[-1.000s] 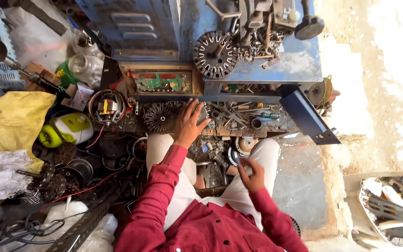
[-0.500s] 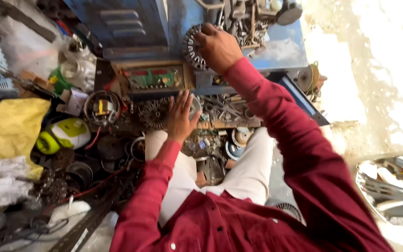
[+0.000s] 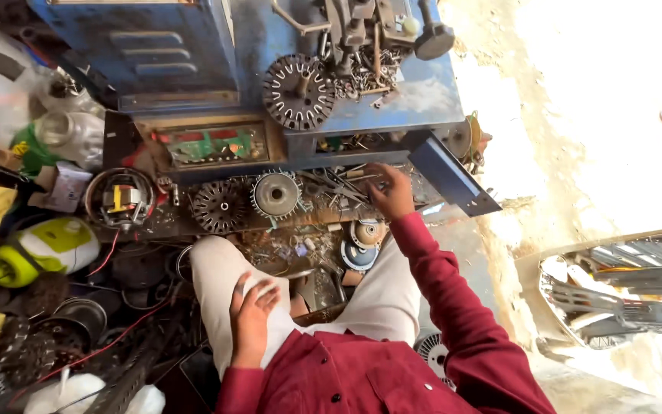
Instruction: The person sits on the floor in a workshop and uses a wrench to tighten bolts on a blue machine. They then use a hammer to tap a metal component into place and continue adjusting parts with the wrench.
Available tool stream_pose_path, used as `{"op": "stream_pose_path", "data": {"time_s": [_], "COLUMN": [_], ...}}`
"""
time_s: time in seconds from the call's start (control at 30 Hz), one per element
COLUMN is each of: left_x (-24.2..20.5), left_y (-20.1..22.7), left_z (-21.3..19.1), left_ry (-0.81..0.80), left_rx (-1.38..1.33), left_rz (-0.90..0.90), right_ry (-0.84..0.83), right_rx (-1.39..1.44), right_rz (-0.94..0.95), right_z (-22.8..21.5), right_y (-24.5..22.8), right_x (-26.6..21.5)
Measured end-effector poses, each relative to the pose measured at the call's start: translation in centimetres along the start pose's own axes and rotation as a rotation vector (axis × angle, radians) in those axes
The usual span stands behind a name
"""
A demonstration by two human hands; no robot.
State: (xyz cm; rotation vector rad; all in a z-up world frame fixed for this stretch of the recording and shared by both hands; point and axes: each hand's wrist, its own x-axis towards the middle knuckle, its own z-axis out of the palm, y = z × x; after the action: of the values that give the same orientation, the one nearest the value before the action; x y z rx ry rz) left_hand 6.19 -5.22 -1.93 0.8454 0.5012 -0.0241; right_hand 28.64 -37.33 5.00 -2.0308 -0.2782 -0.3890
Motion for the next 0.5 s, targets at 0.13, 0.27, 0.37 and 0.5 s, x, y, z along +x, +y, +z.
{"op": "stream_pose_path", "data": {"time_s": [0.13,0.27,0.37,0.5], "left_x": [0.0,0.7,0.2,-1.0], "left_y": [-1.2,-2.5,-2.8,-2.1], "left_z": [-3.4,-4.4,-4.3,-4.7], "left_ry": [-0.009,0.012,0.012,0.041], "left_rx": [-0.176,-0.297,-0.312,-0.304], "left_rz": [-0.107,-0.16,-0.154,-0.143], "right_ry": [0.061,-0.096,-0.119,-0.211], "right_rx": [-0.197,-0.645,-0.487,-0.515], "right_rz": [-0.077,0.001,-0.395,-0.167], "right_z": [1.7,4.8,6.1,7.3], "right_y": [2.0,4.5,8.8,14.5], "right_x": [2.4,7.4,11.6,13.3]}}
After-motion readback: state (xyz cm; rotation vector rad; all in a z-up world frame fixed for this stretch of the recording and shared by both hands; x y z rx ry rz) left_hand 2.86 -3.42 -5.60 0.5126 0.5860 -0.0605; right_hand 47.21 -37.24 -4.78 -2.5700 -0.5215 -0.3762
